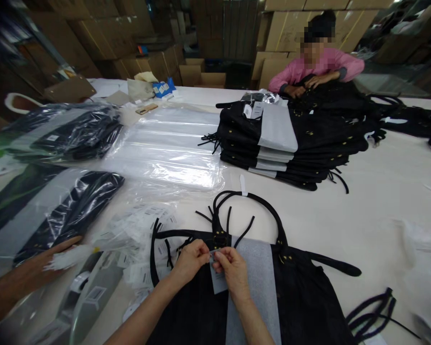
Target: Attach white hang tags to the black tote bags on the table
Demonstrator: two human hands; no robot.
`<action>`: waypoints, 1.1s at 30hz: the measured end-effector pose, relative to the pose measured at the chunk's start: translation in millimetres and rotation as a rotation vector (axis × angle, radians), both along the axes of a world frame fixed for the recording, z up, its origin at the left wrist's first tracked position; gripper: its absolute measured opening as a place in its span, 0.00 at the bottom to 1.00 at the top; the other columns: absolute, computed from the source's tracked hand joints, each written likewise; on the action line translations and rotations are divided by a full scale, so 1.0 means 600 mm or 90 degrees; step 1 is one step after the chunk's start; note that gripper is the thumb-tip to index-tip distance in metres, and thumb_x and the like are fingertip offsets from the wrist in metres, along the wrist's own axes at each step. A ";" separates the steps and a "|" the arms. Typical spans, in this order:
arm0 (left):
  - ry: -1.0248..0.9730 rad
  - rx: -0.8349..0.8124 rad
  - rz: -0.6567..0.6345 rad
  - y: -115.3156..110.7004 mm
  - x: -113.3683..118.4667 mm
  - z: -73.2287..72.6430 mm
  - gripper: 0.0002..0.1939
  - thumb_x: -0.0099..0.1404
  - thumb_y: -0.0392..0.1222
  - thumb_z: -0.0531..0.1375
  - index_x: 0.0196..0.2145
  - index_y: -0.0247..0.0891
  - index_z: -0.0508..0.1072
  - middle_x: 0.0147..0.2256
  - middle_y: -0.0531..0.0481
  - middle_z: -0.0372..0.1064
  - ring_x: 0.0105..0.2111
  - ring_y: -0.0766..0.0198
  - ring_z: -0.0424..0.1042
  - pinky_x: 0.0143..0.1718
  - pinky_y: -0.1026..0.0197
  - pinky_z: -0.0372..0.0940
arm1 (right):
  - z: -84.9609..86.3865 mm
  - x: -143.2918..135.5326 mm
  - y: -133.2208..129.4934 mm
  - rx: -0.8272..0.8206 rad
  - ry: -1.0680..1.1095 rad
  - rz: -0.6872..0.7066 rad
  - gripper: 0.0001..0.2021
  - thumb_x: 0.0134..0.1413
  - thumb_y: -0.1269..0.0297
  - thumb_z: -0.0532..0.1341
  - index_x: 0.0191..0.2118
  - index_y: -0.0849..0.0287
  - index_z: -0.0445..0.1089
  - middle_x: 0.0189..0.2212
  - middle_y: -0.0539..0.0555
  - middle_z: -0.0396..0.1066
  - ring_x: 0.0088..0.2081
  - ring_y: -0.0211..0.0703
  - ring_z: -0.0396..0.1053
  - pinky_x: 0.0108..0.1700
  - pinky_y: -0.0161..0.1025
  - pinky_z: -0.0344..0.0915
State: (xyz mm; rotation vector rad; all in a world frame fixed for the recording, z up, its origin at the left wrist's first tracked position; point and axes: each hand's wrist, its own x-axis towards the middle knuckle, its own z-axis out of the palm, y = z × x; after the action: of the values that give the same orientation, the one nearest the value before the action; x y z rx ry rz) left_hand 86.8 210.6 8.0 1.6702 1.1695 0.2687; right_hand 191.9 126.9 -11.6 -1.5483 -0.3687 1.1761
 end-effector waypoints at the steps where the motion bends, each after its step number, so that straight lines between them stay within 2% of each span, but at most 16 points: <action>1: -0.009 -0.001 0.002 -0.003 -0.005 -0.004 0.06 0.48 0.29 0.55 0.19 0.36 0.63 0.19 0.59 0.58 0.22 0.70 0.59 0.25 0.68 0.53 | 0.002 0.002 0.000 -0.002 0.024 -0.004 0.15 0.37 0.52 0.65 0.25 0.59 0.67 0.17 0.49 0.69 0.20 0.37 0.66 0.23 0.34 0.64; 6: -0.042 -0.002 0.025 -0.020 -0.013 -0.018 0.04 0.53 0.32 0.53 0.23 0.37 0.62 0.18 0.59 0.59 0.20 0.70 0.62 0.22 0.68 0.56 | 0.010 0.009 -0.003 -0.010 0.110 -0.027 0.16 0.32 0.54 0.68 0.26 0.60 0.69 0.21 0.51 0.72 0.22 0.37 0.69 0.26 0.35 0.66; 9: -0.054 0.022 0.020 -0.024 -0.011 -0.010 0.04 0.55 0.32 0.51 0.26 0.37 0.64 0.21 0.58 0.60 0.20 0.70 0.63 0.23 0.67 0.59 | 0.011 0.009 -0.004 -0.013 0.136 -0.032 0.17 0.31 0.55 0.69 0.27 0.61 0.70 0.23 0.51 0.73 0.23 0.36 0.69 0.28 0.34 0.66; 12: -0.052 0.084 0.000 -0.024 -0.010 0.003 0.07 0.56 0.32 0.52 0.25 0.37 0.67 0.26 0.54 0.62 0.26 0.68 0.65 0.29 0.65 0.61 | 0.011 0.007 -0.004 -0.010 0.145 -0.034 0.16 0.31 0.55 0.68 0.27 0.61 0.70 0.22 0.50 0.73 0.22 0.35 0.68 0.27 0.33 0.64; 15: -0.039 0.135 -0.019 -0.026 -0.010 0.010 0.09 0.57 0.32 0.51 0.24 0.38 0.68 0.26 0.52 0.62 0.29 0.66 0.64 0.34 0.62 0.60 | 0.011 0.004 -0.002 -0.005 0.144 -0.033 0.15 0.33 0.55 0.68 0.26 0.61 0.70 0.21 0.50 0.72 0.22 0.34 0.66 0.26 0.32 0.62; 25: -0.003 0.164 -0.054 -0.039 0.000 0.001 0.09 0.56 0.29 0.51 0.23 0.37 0.67 0.25 0.52 0.62 0.27 0.67 0.64 0.30 0.64 0.59 | 0.014 0.005 -0.002 0.003 0.125 0.007 0.15 0.34 0.54 0.67 0.24 0.61 0.70 0.16 0.48 0.69 0.20 0.33 0.63 0.25 0.32 0.59; 33: 0.002 0.169 -0.047 -0.034 0.001 0.000 0.09 0.55 0.29 0.51 0.22 0.37 0.66 0.25 0.54 0.61 0.26 0.68 0.64 0.29 0.65 0.59 | 0.012 0.003 0.000 0.004 0.125 0.013 0.15 0.33 0.53 0.67 0.24 0.61 0.69 0.16 0.48 0.69 0.19 0.34 0.63 0.24 0.32 0.58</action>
State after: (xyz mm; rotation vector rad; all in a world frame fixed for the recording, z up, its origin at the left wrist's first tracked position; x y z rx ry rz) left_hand 87.2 190.2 7.9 1.9406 1.1092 0.3876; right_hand 193.7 127.1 -4.3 -1.4112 -0.2586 1.3290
